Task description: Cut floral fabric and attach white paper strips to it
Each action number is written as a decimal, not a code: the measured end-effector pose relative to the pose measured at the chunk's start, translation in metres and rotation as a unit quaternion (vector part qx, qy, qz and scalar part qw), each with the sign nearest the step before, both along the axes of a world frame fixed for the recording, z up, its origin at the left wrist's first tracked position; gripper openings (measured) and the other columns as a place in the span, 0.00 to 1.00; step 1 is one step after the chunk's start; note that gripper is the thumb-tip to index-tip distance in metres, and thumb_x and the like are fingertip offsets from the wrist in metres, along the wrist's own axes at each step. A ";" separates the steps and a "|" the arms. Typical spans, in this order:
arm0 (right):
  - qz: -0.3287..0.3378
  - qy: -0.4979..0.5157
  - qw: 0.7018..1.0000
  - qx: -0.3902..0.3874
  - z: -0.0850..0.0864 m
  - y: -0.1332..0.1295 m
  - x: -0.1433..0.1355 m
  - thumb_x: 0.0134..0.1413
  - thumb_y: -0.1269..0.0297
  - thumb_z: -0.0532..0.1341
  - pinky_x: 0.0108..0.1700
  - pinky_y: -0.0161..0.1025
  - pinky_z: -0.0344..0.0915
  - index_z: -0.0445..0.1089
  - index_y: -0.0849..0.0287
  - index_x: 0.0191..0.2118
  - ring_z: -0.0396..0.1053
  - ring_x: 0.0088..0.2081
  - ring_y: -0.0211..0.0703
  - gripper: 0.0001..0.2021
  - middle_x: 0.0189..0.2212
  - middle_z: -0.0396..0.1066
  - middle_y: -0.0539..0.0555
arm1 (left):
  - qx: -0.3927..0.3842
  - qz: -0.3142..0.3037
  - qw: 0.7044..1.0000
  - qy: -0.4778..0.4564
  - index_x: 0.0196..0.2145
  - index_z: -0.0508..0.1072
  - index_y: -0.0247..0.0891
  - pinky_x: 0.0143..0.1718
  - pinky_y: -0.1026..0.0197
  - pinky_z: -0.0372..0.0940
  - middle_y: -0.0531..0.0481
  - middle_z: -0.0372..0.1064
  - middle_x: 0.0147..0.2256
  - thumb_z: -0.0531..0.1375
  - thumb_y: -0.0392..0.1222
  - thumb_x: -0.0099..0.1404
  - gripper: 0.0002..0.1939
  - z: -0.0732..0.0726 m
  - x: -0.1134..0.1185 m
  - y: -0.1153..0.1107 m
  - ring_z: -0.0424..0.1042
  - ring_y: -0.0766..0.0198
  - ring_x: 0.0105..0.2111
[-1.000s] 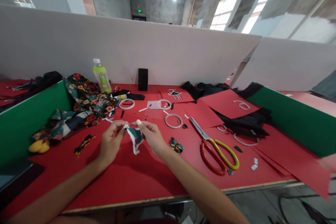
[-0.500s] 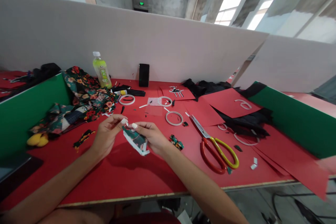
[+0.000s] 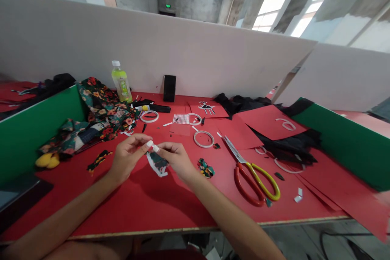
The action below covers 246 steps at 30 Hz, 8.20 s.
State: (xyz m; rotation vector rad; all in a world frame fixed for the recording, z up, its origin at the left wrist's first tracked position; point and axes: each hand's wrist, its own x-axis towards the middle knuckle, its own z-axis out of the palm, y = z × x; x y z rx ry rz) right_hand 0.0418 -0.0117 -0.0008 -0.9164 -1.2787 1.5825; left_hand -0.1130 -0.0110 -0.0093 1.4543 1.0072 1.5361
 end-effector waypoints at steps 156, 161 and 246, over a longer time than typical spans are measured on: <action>-0.189 -0.239 0.816 0.490 -0.018 0.016 0.011 0.58 0.73 0.54 0.36 0.39 0.66 0.69 0.57 0.39 0.66 0.35 0.41 0.08 0.32 0.66 0.54 | 0.224 0.103 0.946 0.211 0.51 0.62 0.38 0.46 0.59 0.67 0.50 0.76 0.34 0.61 0.35 0.61 0.21 -0.006 -0.005 0.010 0.75 0.66 0.36; -0.236 -0.270 0.718 0.596 -0.013 0.011 0.015 0.54 0.76 0.58 0.33 0.39 0.63 0.67 0.58 0.40 0.63 0.32 0.41 0.09 0.30 0.66 0.54 | 0.422 0.139 0.843 0.303 0.45 0.66 0.39 0.45 0.59 0.69 0.50 0.76 0.34 0.60 0.29 0.60 0.16 0.001 -0.014 0.008 0.75 0.65 0.38; -0.006 -0.104 0.995 -0.001 -0.010 0.022 0.013 0.41 0.53 0.63 0.26 0.34 0.48 0.68 0.61 0.24 0.53 0.21 0.32 0.14 0.18 0.61 0.46 | -0.199 -0.084 0.975 -0.050 0.44 0.64 0.35 0.33 0.63 0.64 0.55 0.71 0.27 0.69 0.46 0.45 0.30 -0.015 -0.001 0.019 0.71 0.68 0.27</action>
